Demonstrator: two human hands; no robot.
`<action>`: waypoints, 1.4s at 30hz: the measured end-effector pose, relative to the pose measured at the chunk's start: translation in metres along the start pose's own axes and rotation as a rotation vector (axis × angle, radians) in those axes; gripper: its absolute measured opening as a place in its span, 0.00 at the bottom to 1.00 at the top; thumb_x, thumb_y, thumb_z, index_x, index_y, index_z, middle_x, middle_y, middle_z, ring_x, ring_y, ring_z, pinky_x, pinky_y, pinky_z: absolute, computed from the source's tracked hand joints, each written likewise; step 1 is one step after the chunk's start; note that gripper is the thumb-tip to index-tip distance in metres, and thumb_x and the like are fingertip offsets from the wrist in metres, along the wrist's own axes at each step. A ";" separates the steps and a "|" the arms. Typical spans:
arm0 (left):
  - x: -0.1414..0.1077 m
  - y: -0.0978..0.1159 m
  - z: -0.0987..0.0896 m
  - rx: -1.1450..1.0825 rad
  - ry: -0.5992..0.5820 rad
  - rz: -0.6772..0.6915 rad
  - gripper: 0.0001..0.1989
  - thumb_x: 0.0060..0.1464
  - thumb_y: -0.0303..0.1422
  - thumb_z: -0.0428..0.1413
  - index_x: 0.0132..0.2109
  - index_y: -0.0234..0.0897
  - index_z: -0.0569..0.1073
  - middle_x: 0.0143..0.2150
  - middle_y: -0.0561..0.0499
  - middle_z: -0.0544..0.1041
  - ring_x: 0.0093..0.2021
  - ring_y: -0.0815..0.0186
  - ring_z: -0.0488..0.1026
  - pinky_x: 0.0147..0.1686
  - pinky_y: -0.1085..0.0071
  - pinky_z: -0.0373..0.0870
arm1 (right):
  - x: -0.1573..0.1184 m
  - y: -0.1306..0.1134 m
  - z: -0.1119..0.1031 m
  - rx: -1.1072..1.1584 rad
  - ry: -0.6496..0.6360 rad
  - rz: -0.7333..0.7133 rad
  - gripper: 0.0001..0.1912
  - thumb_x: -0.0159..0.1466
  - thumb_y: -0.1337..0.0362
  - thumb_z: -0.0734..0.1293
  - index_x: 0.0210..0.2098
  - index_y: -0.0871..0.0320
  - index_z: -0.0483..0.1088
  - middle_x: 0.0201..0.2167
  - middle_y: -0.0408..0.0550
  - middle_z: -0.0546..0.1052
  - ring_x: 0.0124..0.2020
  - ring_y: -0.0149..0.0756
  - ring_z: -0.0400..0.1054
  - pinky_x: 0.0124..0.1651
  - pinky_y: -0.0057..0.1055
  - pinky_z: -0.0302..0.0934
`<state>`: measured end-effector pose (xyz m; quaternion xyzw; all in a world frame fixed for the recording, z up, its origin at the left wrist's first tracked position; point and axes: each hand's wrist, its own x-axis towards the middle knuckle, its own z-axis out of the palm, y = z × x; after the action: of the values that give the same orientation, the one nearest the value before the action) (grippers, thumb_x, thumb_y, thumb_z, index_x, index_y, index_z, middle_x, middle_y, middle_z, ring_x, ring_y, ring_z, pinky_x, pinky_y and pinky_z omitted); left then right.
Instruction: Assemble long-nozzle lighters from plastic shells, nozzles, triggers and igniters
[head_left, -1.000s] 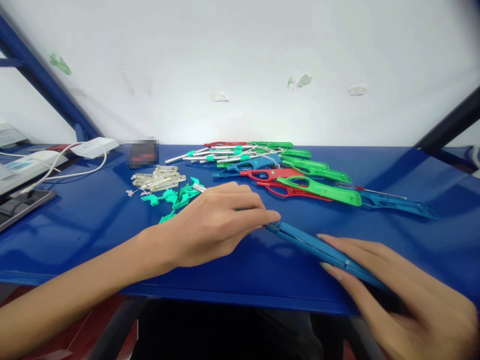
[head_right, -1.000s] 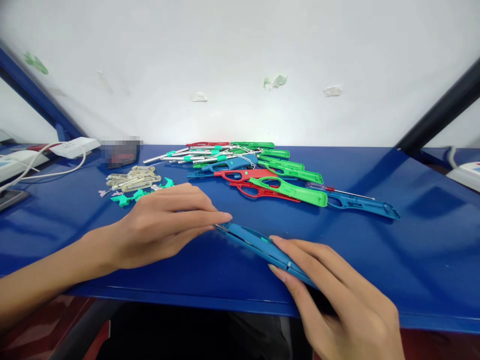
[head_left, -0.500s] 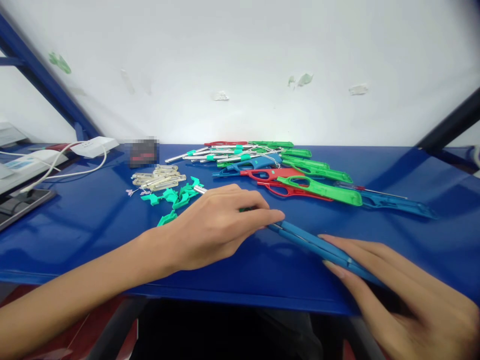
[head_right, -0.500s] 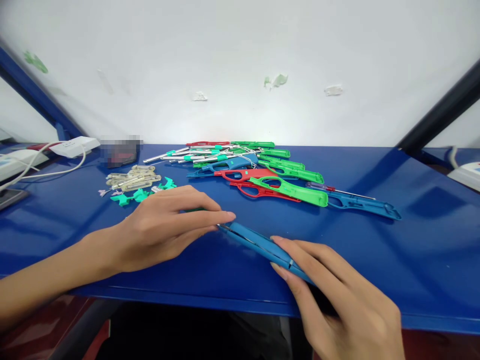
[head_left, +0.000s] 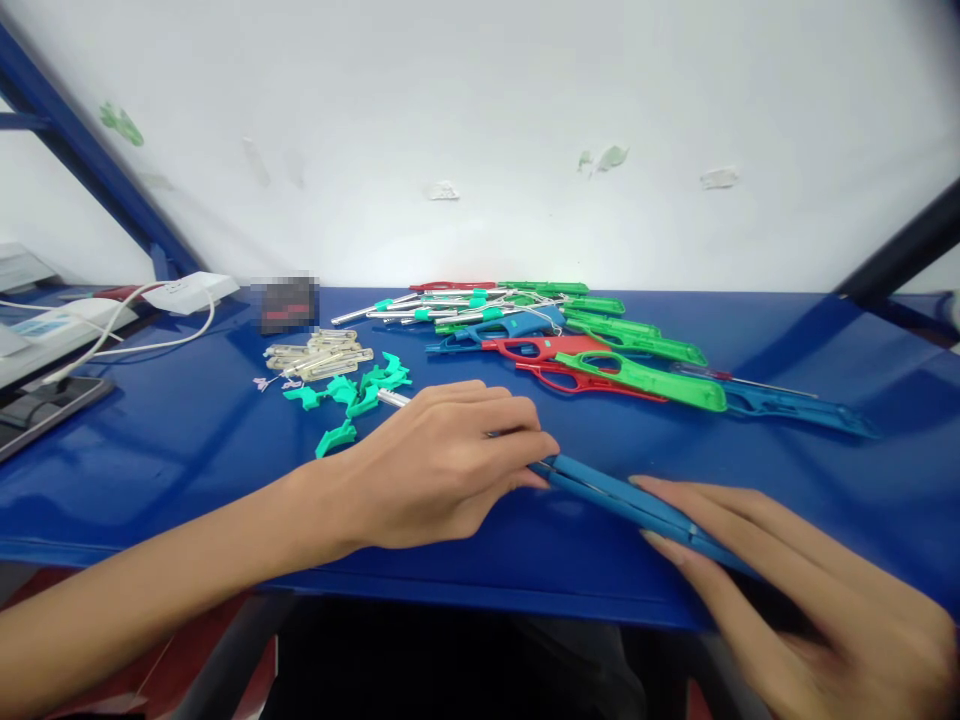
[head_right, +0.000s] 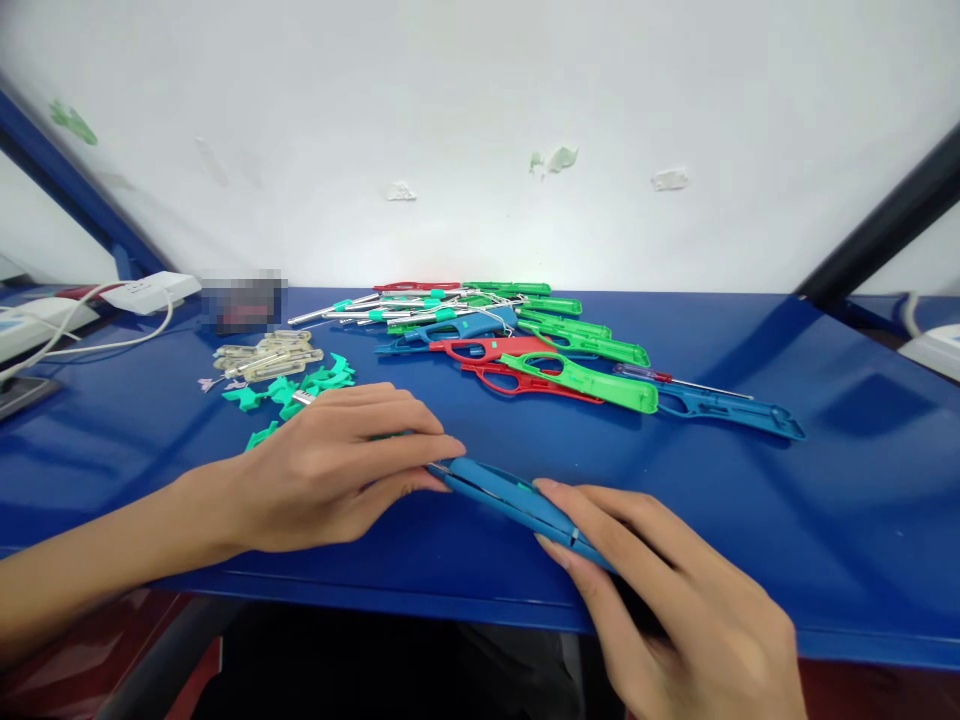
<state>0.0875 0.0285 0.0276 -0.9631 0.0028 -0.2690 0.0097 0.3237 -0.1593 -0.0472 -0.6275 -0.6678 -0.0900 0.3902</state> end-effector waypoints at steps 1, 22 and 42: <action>0.000 0.000 0.001 -0.003 0.019 0.004 0.10 0.74 0.27 0.52 0.48 0.33 0.79 0.41 0.46 0.82 0.37 0.63 0.78 0.39 0.65 0.75 | 0.000 0.000 0.000 0.005 -0.001 -0.003 0.18 0.72 0.62 0.70 0.59 0.39 0.78 0.55 0.40 0.84 0.49 0.47 0.83 0.54 0.44 0.78; 0.001 0.001 -0.003 -0.187 -0.296 -0.274 0.12 0.72 0.31 0.56 0.44 0.33 0.83 0.38 0.47 0.78 0.38 0.61 0.78 0.38 0.67 0.72 | 0.018 0.001 0.003 -0.221 -0.139 -0.193 0.22 0.75 0.48 0.66 0.66 0.41 0.72 0.55 0.42 0.83 0.51 0.49 0.78 0.54 0.49 0.68; -0.005 -0.011 0.003 -0.401 -0.216 -0.386 0.14 0.66 0.26 0.65 0.57 0.31 0.81 0.45 0.48 0.83 0.43 0.65 0.80 0.44 0.72 0.73 | 0.033 -0.006 0.005 -0.066 -0.209 -0.044 0.19 0.77 0.44 0.61 0.61 0.39 0.73 0.55 0.37 0.82 0.52 0.35 0.80 0.54 0.32 0.75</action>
<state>0.0845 0.0398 0.0226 -0.9515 -0.1283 -0.1562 -0.2318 0.3196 -0.1320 -0.0275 -0.6312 -0.7150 -0.0544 0.2956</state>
